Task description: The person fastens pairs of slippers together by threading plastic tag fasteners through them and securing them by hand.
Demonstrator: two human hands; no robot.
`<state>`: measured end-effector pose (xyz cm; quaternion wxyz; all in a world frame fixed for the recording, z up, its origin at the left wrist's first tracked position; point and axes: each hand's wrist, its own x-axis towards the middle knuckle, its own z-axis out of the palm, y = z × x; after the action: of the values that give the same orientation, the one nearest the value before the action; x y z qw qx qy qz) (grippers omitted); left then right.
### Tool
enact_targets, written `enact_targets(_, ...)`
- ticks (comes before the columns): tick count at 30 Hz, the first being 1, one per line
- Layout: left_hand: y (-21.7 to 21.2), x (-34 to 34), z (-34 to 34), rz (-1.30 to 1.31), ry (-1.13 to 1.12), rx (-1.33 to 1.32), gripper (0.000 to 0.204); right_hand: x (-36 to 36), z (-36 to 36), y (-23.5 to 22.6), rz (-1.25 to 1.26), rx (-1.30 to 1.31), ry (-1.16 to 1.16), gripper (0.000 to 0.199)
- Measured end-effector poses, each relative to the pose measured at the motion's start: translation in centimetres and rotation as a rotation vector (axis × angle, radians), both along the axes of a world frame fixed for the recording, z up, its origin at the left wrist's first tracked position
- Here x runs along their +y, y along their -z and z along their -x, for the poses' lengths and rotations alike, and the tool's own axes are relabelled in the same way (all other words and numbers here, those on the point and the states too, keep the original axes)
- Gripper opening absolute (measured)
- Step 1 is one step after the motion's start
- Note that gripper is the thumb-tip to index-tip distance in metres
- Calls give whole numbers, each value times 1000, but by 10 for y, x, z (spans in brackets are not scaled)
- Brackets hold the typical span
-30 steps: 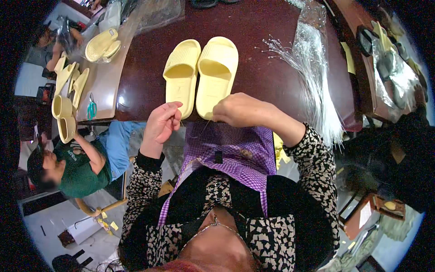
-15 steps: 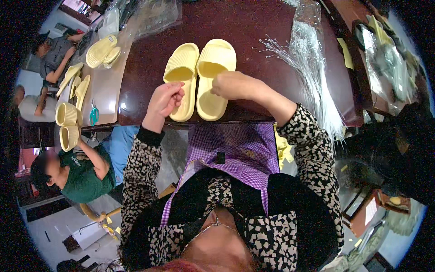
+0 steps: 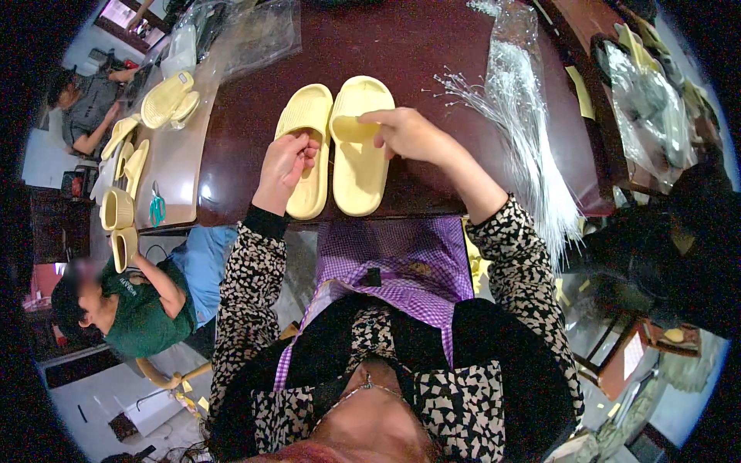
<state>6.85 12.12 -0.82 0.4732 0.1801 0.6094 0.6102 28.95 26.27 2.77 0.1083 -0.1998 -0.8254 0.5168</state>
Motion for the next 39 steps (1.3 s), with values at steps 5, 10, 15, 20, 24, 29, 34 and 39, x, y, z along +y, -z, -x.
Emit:
enact_targets(5, -1, 2, -1, -41, 13, -21, 12, 42, -6, 3, 298, 55, 173, 36)
enact_targets(10, 0, 1, -2, -48, -7, -34, 12, 65, 29, 4, 122, 49, 360, 26)
enact_targets(15, 3, 7, -7, -40, -27, -24, 11, 90, 72, 10, -385, -199, 255, 38)
enact_targets(20, 6, 8, -7, -39, -32, -30, 11, 89, 99, -4, -516, -409, 92, 48)
enact_targets(24, 4, 8, -3, -34, -32, -20, 11, 87, 109, -8, -430, -379, 5, 40)
enact_targets(29, -3, 9, -2, -23, -21, 13, 13, 90, 134, 0, -174, 173, -29, 20)
enact_targets(34, 2, 9, -4, -29, -8, -23, 11, 68, 176, 12, -362, 269, -190, 18)
enact_targets(39, 6, 14, -9, -29, 2, -11, 12, 61, 192, 21, -550, 115, -261, 21)
